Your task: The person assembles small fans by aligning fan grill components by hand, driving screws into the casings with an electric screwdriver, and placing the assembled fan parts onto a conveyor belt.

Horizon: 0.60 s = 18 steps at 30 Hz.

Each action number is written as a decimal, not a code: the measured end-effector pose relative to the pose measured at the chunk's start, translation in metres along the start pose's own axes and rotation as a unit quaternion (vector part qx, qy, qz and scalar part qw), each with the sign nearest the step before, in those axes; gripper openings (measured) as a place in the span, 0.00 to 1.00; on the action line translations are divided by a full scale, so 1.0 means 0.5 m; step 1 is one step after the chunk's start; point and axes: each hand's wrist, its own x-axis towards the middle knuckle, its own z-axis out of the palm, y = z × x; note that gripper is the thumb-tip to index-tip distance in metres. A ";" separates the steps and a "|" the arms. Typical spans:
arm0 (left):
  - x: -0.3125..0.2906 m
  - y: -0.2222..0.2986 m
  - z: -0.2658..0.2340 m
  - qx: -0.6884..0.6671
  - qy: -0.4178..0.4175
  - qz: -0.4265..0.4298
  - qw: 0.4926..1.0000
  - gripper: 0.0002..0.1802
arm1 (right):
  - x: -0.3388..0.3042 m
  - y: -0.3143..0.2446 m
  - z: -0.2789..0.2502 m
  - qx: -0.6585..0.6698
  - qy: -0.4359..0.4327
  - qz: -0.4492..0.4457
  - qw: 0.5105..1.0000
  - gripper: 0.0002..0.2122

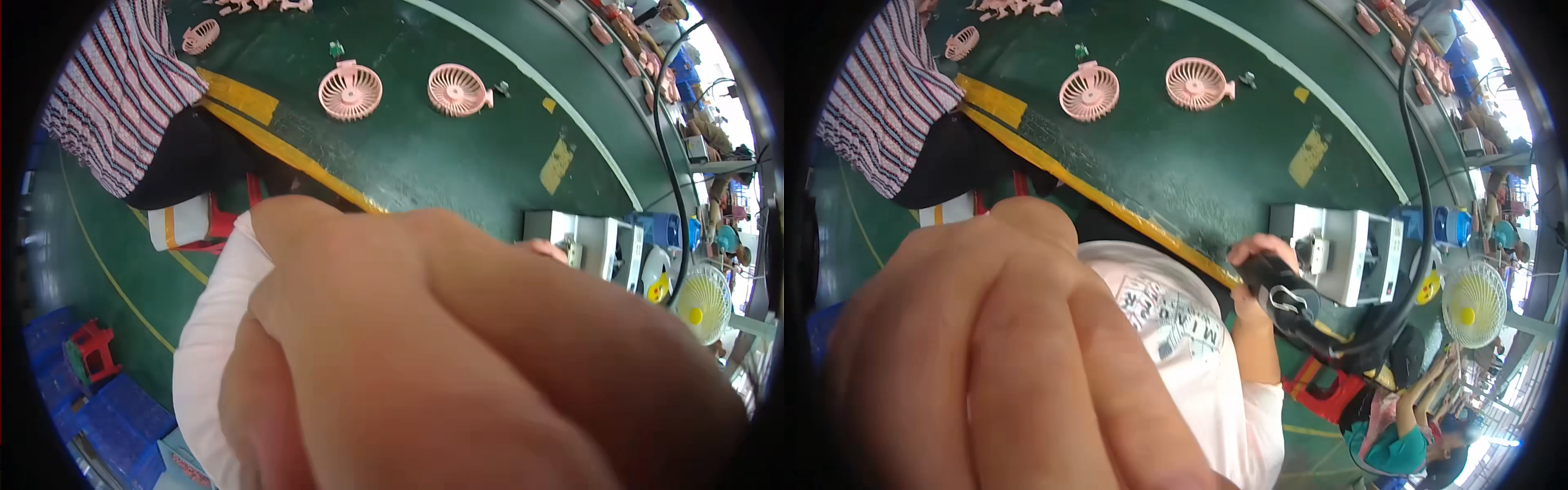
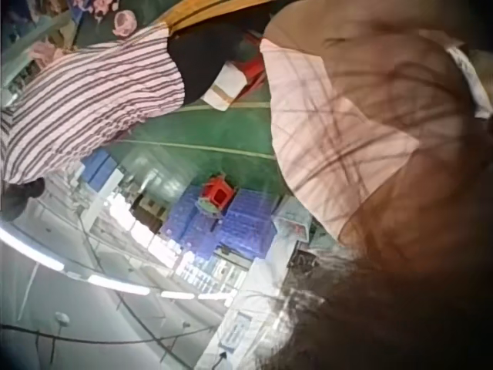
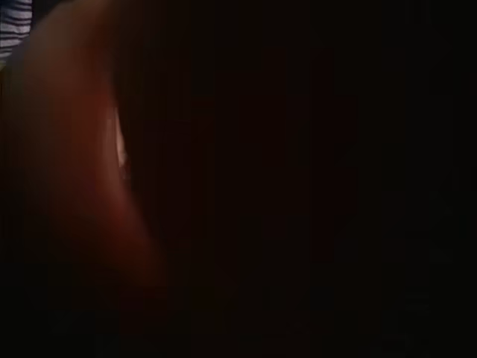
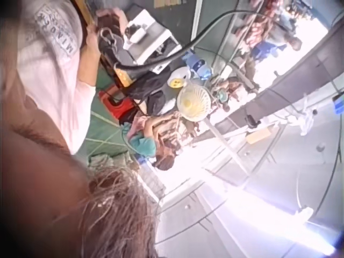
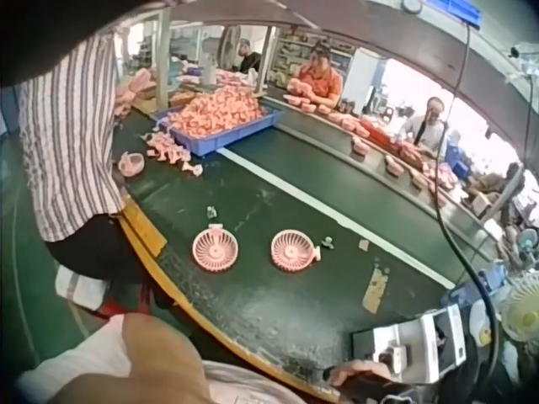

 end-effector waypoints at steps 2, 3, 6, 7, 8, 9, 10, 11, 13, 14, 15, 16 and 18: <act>0.022 0.005 -0.032 0.049 -0.015 0.020 0.999 0.11 | 0.007 0.014 -0.030 -0.045 -0.031 0.036 0.998 0.33; 0.021 0.002 -0.025 0.060 -0.020 0.028 0.998 0.11 | 0.015 0.011 0.005 -0.006 0.015 -0.020 1.000 0.31; 0.040 -0.025 0.019 0.111 -0.004 0.043 0.993 0.12 | 0.030 -0.004 0.027 0.012 -0.007 -0.017 1.000 0.31; 0.046 -0.025 0.018 0.125 0.004 0.049 0.991 0.12 | 0.034 -0.004 0.020 0.011 -0.024 -0.012 1.000 0.32; 0.057 -0.037 0.021 0.139 0.012 0.053 0.989 0.12 | 0.041 -0.010 0.020 0.007 -0.022 -0.017 1.000 0.32; 0.063 -0.030 0.015 0.148 0.016 0.051 0.987 0.12 | 0.041 -0.014 0.035 0.005 -0.012 -0.022 1.000 0.32; 0.068 -0.018 0.005 0.157 0.020 0.049 0.986 0.12 | 0.043 -0.029 0.051 0.024 0.016 0.015 0.999 0.31; 0.072 0.000 -0.019 0.165 0.023 0.045 0.985 0.12 | 0.050 -0.025 0.037 0.014 -0.008 0.015 1.000 0.31; 0.084 0.019 -0.028 0.183 0.028 0.043 0.982 0.13 | 0.064 -0.041 0.048 0.018 0.000 0.004 1.000 0.31; 0.095 0.017 -0.039 0.190 0.029 0.041 0.981 0.13 | 0.067 -0.049 0.053 0.015 0.010 0.007 1.000 0.31; 0.098 0.000 -0.048 0.195 0.026 0.045 0.979 0.13 | 0.074 -0.040 0.050 0.011 0.012 -0.009 1.000 0.31; 0.079 0.042 -0.039 0.199 0.022 0.048 0.979 0.13 | 0.079 -0.033 0.046 0.005 0.016 -0.026 1.000 0.31; 0.064 0.070 -0.072 0.225 0.027 0.064 0.972 0.14 | 0.073 -0.005 0.054 0.002 0.025 -0.032 0.999 0.31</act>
